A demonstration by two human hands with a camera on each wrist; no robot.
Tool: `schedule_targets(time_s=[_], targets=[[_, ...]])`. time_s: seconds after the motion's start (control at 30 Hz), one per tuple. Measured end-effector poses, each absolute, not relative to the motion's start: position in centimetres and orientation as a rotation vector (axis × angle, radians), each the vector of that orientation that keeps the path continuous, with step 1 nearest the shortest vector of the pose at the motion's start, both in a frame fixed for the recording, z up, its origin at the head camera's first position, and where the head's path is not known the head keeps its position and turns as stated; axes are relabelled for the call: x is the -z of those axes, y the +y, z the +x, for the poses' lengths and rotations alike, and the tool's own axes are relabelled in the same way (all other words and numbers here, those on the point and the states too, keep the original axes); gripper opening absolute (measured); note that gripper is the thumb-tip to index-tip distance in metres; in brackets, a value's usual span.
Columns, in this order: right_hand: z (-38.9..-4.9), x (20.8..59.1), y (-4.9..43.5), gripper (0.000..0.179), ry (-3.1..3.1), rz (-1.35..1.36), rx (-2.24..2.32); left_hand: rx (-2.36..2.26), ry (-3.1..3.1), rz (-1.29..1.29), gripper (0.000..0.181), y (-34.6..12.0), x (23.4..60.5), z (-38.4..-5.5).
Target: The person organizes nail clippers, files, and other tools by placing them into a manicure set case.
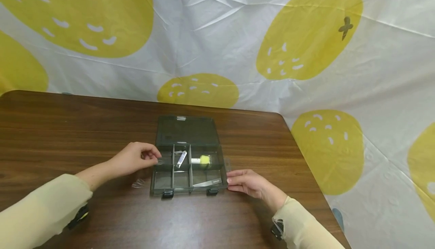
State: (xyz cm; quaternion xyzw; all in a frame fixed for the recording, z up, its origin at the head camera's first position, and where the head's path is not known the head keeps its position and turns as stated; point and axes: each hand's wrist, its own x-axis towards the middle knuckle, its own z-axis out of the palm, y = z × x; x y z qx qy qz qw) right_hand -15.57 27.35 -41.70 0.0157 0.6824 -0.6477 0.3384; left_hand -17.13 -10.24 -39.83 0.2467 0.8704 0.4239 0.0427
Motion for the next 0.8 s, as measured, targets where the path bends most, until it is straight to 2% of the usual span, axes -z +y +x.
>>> schedule_targets(time_s=[0.8], targets=[[-15.6,41.8,27.3,0.049,1.779,0.050,1.693,-1.329,2.525,0.893,0.010,-5.8,40.2,-17.4]])
